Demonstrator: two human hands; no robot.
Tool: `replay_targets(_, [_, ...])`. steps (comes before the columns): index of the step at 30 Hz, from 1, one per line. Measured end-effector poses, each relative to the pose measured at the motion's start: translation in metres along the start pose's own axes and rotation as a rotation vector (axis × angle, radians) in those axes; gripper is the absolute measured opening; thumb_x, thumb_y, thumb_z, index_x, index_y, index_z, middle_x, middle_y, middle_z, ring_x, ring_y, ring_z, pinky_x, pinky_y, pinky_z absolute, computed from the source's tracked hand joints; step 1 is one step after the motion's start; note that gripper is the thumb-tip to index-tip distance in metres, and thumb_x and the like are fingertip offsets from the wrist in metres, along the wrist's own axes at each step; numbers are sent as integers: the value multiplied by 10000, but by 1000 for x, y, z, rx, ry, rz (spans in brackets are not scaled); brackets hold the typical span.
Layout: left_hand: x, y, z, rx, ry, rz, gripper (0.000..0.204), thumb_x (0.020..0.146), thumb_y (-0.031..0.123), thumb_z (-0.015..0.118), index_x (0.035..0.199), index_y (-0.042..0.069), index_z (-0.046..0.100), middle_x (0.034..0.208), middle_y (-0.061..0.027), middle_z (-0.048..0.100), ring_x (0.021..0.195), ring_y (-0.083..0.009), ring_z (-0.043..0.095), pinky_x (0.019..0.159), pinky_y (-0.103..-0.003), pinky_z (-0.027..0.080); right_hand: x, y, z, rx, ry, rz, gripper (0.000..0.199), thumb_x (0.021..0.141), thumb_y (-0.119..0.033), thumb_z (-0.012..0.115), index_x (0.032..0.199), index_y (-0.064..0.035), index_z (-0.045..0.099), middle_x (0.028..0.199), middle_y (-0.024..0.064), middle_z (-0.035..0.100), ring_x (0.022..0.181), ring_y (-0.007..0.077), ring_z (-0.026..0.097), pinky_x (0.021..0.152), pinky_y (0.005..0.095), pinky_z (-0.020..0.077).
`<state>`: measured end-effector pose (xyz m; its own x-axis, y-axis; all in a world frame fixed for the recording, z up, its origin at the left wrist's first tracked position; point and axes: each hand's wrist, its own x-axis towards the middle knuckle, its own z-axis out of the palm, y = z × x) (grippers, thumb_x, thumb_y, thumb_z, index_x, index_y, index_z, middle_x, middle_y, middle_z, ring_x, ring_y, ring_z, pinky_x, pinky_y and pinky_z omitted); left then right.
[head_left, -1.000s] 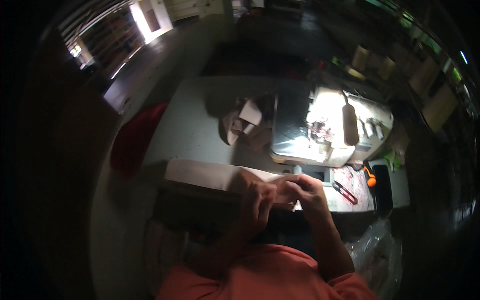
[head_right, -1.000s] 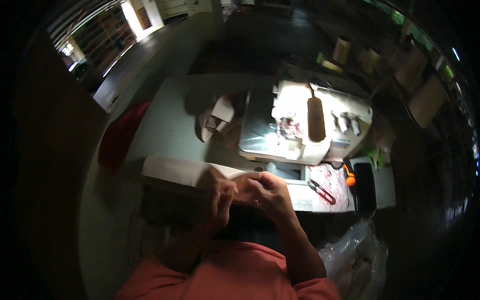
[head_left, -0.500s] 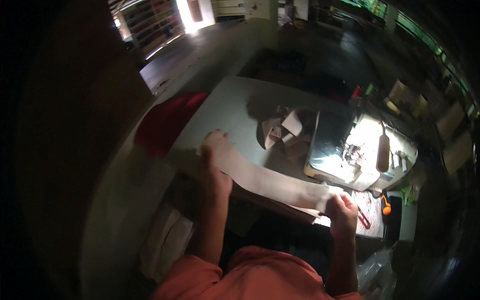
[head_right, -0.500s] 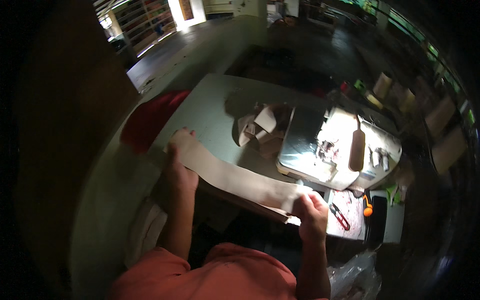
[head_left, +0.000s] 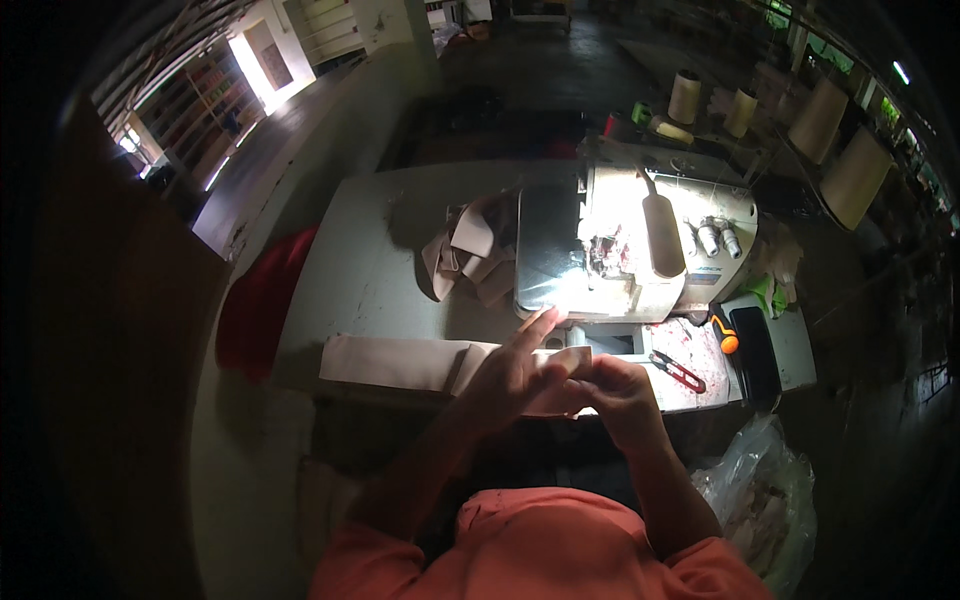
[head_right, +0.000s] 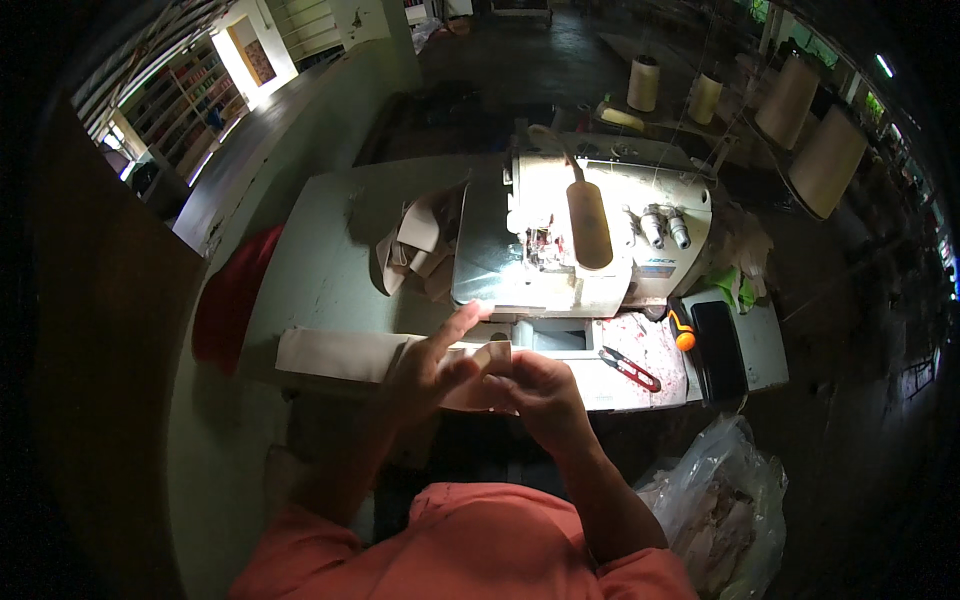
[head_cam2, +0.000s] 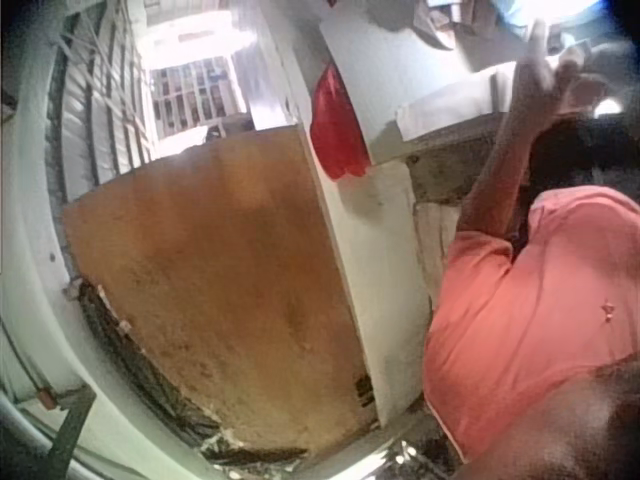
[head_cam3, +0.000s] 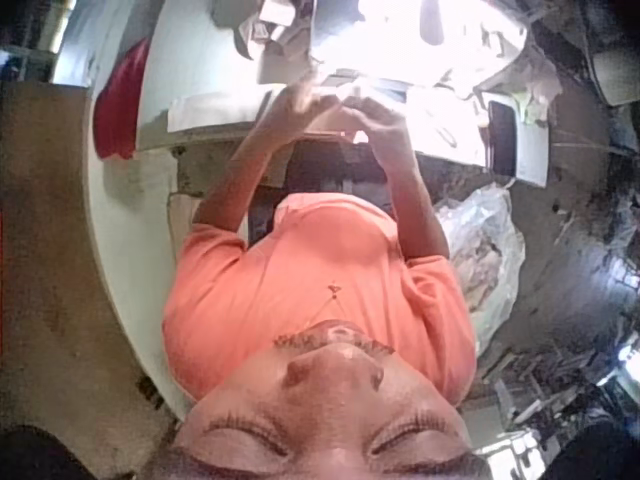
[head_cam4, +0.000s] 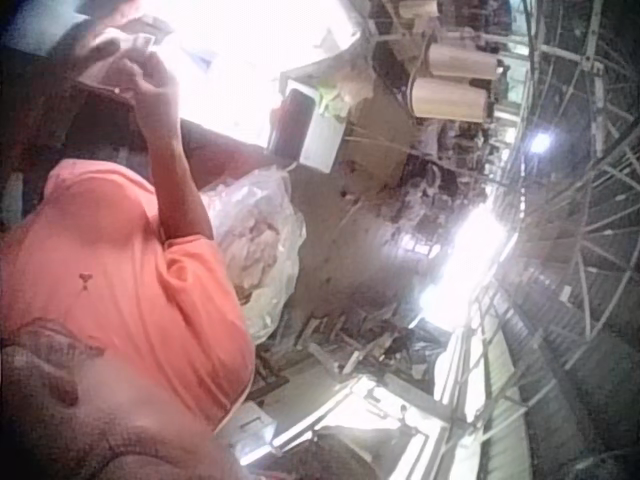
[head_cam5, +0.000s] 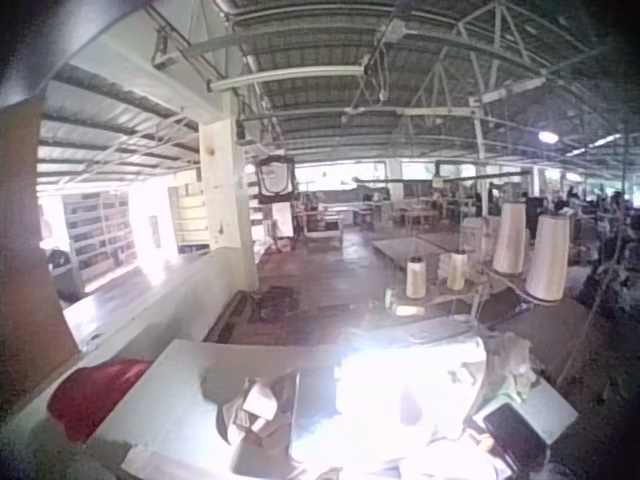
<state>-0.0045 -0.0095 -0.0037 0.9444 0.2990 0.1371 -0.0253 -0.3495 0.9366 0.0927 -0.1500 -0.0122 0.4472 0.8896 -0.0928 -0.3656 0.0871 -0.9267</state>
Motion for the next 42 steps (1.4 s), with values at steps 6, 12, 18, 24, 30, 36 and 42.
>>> replay_targets(6, [17, 6, -15, -161, -143, -127, 329, 782, 276, 574, 954, -3, 546, 845, -47, 567, 804, -102, 514, 738, -241, 407, 2, -6, -1, -312, 55, -159, 126, 743, -15, 583, 857, 9, 536, 773, 45, 567, 671, 78, 539, 575, 204, 457])
replay_targets(12, [18, 15, -12, -174, 26, -184, 171, 796, 185, 557, 837, 20, 546, 748, -4, 540, 696, -62, 483, 634, -205, 410, 0, -5, -4, -168, 18, -25, 147, 750, -51, 596, 867, 14, 536, 717, 47, 572, 634, 62, 533, 541, 188, 438])
replay_targets(18, [31, 10, -3, -41, 130, -85, 152, 789, 156, 536, 821, 9, 559, 697, -67, 572, 636, -100, 524, 578, -243, 426, 2, -12, -2, -129, 102, -88, 190, 750, -59, 596, 906, 23, 523, 688, 50, 577, 609, 63, 535, 522, 174, 417])
replay_targets(24, [79, -6, 3, 333, 190, 175, 149, 720, 126, 581, 759, -12, 540, 658, -119, 555, 590, -205, 542, 555, -270, 415, 37, 12, -25, -35, 242, -123, 213, 729, -27, 598, 907, 44, 505, 718, 75, 583, 613, 82, 550, 504, 181, 420])
replay_targets(30, [82, -22, 6, 750, 37, 467, 155, 710, 89, 537, 848, 36, 584, 781, -110, 535, 734, -261, 509, 662, -338, 431, 35, 37, -27, 48, 328, -205, 300, 719, 62, 576, 989, 14, 455, 785, 53, 550, 612, 86, 522, 546, 183, 425])
replay_targets(36, [94, -27, -5, 602, 65, 314, 115, 682, 40, 526, 794, 16, 532, 731, -111, 496, 705, -271, 505, 625, -342, 424, 48, 34, -33, -96, 293, -171, 167, 763, -7, 558, 925, 32, 554, 791, 73, 592, 653, 98, 551, 553, 194, 427])
replay_targets(42, [111, -32, -10, 622, 66, 402, 102, 646, 18, 556, 742, 19, 519, 725, -107, 505, 695, -270, 504, 619, -340, 417, 59, 22, -34, -99, 310, -145, 173, 773, -4, 536, 931, 58, 569, 758, 78, 607, 660, 93, 552, 611, 209, 450])
